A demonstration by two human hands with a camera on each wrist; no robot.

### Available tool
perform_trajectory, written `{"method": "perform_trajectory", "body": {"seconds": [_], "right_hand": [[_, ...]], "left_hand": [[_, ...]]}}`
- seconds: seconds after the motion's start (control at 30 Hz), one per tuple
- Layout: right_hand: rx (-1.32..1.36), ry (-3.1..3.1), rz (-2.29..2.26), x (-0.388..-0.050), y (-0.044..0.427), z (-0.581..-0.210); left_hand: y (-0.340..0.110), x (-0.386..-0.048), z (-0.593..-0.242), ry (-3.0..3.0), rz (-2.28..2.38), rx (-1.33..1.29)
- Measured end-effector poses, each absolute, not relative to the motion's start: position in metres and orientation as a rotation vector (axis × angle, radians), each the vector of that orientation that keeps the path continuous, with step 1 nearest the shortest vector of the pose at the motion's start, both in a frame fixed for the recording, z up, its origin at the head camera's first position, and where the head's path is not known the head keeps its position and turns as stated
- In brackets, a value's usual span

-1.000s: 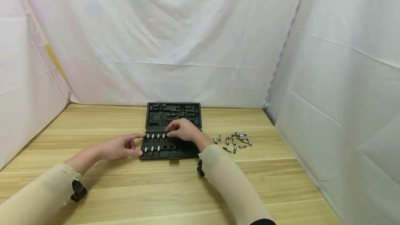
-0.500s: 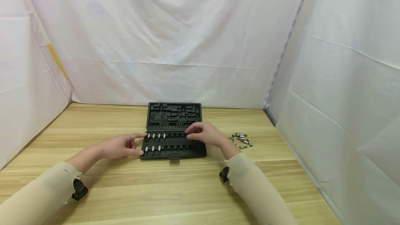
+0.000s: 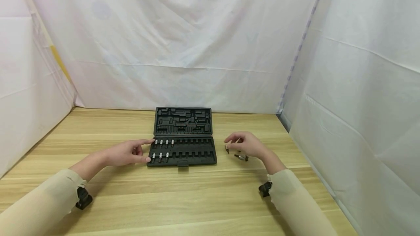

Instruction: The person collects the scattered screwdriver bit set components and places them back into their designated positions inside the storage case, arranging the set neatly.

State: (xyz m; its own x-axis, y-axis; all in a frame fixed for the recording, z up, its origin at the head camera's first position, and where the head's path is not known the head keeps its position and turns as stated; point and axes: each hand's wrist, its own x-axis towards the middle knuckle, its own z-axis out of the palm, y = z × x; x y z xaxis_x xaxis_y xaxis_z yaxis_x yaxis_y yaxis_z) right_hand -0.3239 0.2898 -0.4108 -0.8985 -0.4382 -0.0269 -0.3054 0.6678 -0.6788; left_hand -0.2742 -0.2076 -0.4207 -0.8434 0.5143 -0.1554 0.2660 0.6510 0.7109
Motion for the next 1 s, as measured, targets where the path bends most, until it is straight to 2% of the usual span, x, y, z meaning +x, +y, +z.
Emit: {"method": "perform_trajectory", "body": {"seconds": [0.4,1.0], "right_hand": [[-0.563,2.717,-0.861,-0.312,0.337,-0.416],[-0.582,2.73,-0.725,-0.312,0.329,-0.415]], "left_hand": [[-0.209,-0.276,-0.419,2.537,0.982,0.609],[-0.208,-0.274,-0.418,2.534,0.973,0.592]]}}
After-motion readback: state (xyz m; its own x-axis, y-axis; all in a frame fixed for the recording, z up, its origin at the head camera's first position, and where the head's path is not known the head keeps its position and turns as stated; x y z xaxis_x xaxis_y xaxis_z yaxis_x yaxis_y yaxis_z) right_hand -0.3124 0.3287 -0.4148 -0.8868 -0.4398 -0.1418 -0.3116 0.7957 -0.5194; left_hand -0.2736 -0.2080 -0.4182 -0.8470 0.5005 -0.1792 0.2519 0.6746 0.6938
